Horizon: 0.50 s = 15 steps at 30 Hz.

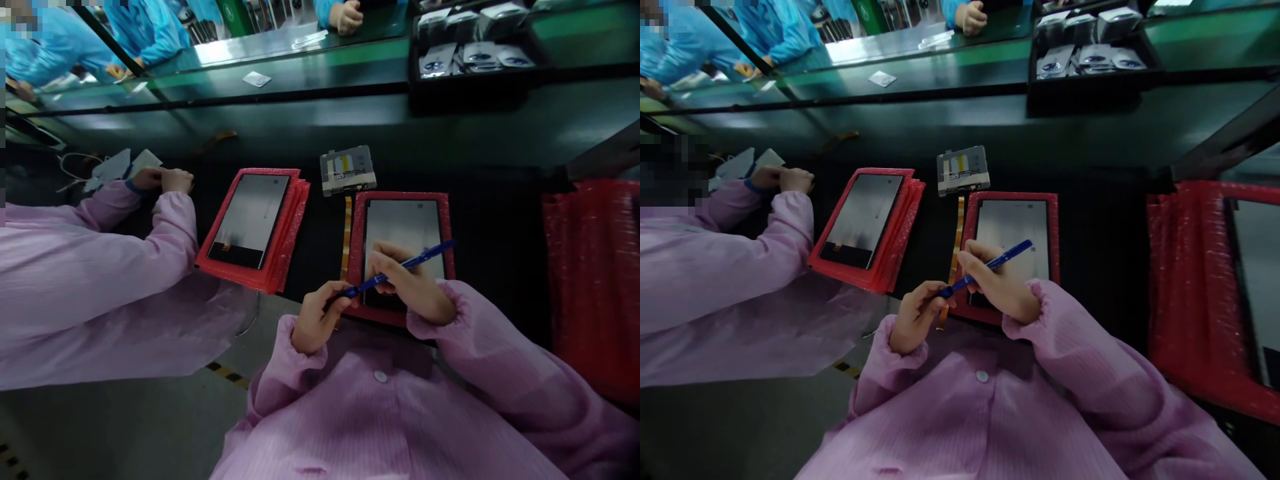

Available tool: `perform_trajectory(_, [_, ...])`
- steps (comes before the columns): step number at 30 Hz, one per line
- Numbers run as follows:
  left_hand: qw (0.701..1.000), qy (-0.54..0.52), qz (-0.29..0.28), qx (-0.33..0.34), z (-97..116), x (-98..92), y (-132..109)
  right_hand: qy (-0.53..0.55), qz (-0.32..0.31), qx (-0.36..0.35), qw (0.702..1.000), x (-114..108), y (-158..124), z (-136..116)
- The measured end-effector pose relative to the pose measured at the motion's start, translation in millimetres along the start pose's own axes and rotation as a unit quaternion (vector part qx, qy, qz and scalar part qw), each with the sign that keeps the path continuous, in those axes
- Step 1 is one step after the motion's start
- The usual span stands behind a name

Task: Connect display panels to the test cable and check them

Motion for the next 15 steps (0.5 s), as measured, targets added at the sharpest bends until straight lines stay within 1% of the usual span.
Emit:
perform_trajectory(2, [1.0, 0.023, -0.009, -0.01, 0.5, 3.8, 0.0, -0.021, -0.017, -0.009, 1.0, 8.3, -1.0, 1.8])
perform_trajectory(5, [0.999, 0.046, -0.016, -0.003, 3.1, 9.0, 0.7, -0.048, -0.004, -0.057, 0.997, 15.8, -4.4, -2.2])
perform_trajectory(7, [0.999, 0.039, -0.021, 0.012, 6.1, 13.1, 1.3, -0.059, -0.005, -0.073, 0.996, 22.0, -6.8, -4.1])
perform_trajectory(12, [0.998, -0.008, -0.016, 0.067, 23.9, 19.1, -1.2, -0.072, -0.026, -0.061, 0.995, 37.5, -13.5, -4.4])
perform_trajectory(14, [0.996, -0.017, -0.021, 0.083, 32.7, 21.3, -3.3, -0.084, -0.021, -0.063, 0.994, 39.0, -15.6, -5.3])
perform_trajectory(15, [0.996, -0.017, -0.023, 0.08, 35.0, 21.9, -3.7, -0.089, -0.016, -0.064, 0.994, 37.8, -16.2, -5.7])
Point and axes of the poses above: each hand's wrist, its own y-axis towards the middle knuckle, its own x-axis out of the palm, z = x × y, the point moved 9 cm from there along y, towards the middle knuckle, and after that the axes turned 8 degrees about -z, right-handed, at the moved point
